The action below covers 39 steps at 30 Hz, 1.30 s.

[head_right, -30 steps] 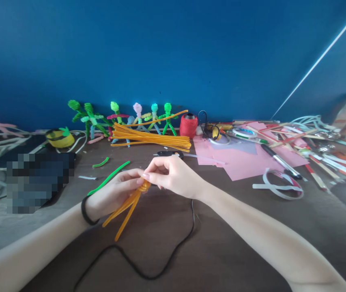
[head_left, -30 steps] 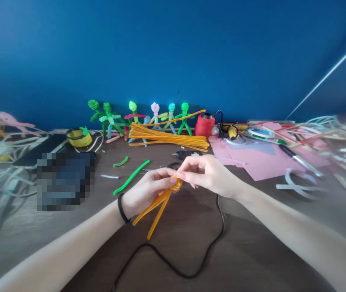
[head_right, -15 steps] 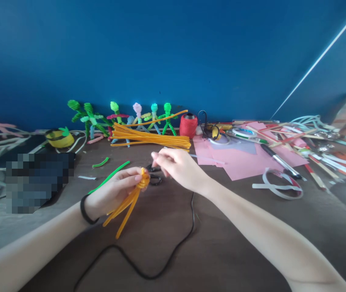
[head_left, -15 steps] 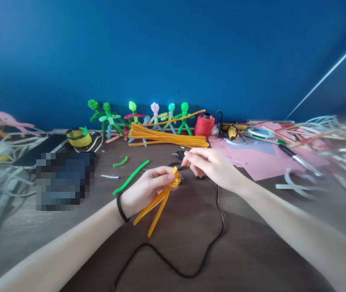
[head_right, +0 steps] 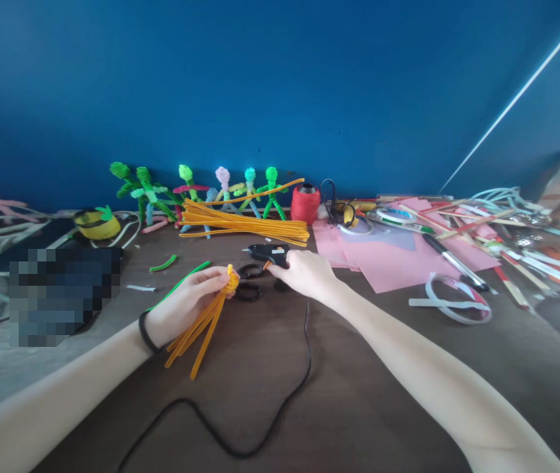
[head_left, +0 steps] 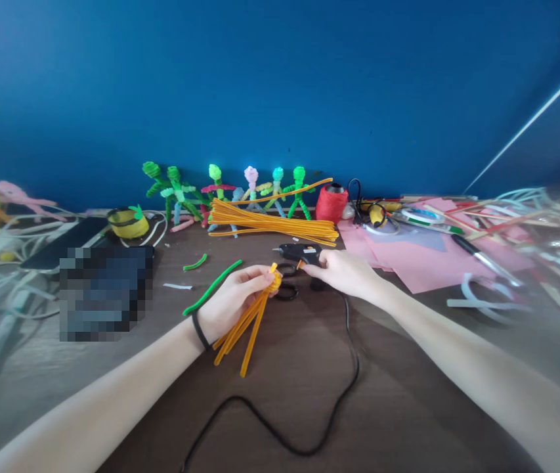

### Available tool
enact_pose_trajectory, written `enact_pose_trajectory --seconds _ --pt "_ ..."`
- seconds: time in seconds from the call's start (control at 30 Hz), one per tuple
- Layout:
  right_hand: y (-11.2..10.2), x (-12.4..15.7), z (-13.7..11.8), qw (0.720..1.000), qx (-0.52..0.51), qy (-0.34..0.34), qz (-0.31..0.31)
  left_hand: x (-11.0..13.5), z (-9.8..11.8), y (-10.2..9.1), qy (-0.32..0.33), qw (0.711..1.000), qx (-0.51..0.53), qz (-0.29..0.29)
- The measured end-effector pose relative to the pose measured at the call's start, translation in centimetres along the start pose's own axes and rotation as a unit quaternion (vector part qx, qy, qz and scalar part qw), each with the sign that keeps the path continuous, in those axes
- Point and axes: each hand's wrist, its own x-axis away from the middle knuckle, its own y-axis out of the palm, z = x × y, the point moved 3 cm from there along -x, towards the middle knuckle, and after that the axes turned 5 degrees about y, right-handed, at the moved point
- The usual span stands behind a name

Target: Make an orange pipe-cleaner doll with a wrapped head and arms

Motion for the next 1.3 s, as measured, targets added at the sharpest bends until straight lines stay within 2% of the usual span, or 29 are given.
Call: enact_pose_trajectory --seconds 0.1,0.17,0.2,0.27,0.33,0.37,0.4,0.47,0.57,0.7,0.83,0.9,1.1,1.17,1.3 --pt "0.7 -0.5 0.3 0.985 -0.171 0.019 -0.018 -0.3 0.0 -0.5 0.013 1.000 -0.002 0.024" --pt "1.2 -0.6 0.3 0.947 -0.318 0.042 -0.028 -0.4 0.0 -0.7 0.018 0.999 -0.001 0.031" --pt "1.4 -0.7 0.2 0.913 -0.404 0.048 -0.036 -0.5 0.0 -0.7 0.019 0.999 0.000 0.033" --pt "1.9 -0.6 -0.2 0.815 -0.574 0.029 -0.078 -0.5 -0.1 -0.8 0.018 0.999 0.003 0.038" --pt "2.3 -0.4 -0.8 0.709 -0.685 -0.026 -0.163 -0.5 -0.2 -0.7 0.016 0.999 0.008 0.045" --pt "2.5 -0.3 -1.0 0.669 -0.711 -0.054 -0.208 -0.5 -0.3 -0.7 0.016 0.999 0.012 0.047" --pt "2.7 -0.2 -1.2 0.641 -0.723 -0.077 -0.246 -0.5 -0.3 -0.7 0.016 0.999 0.015 0.047" --pt "2.9 -0.1 -1.1 0.613 -0.729 -0.101 -0.287 -0.5 -0.4 -0.7 0.016 0.999 0.020 0.041" --pt "3.1 -0.2 -0.7 0.594 -0.738 -0.101 -0.302 -0.5 -0.5 -0.8 0.013 0.998 0.033 0.042" --pt "3.2 -0.4 -0.3 0.571 -0.746 -0.092 -0.331 -0.4 -0.6 -1.0 0.011 0.996 0.056 0.074" --pt "3.1 -0.2 -0.7 0.550 -0.742 -0.114 -0.366 -0.4 -0.6 -1.0 0.014 0.993 0.070 0.094" --pt "2.8 -0.1 -0.8 0.559 -0.732 -0.125 -0.368 -0.5 -0.6 -1.1 0.020 0.993 0.075 0.094" --pt "2.3 0.1 -0.6 0.641 -0.645 -0.154 -0.385 -0.4 -0.8 -1.4 0.026 0.992 0.081 0.089" --pt "2.3 0.1 -0.4 0.651 -0.641 -0.152 -0.377 -0.4 -0.8 -1.4 0.026 0.992 0.082 0.088" --pt "2.4 0.0 -0.5 0.654 -0.647 -0.143 -0.365 -0.4 -0.8 -1.4 0.022 0.992 0.088 0.090"
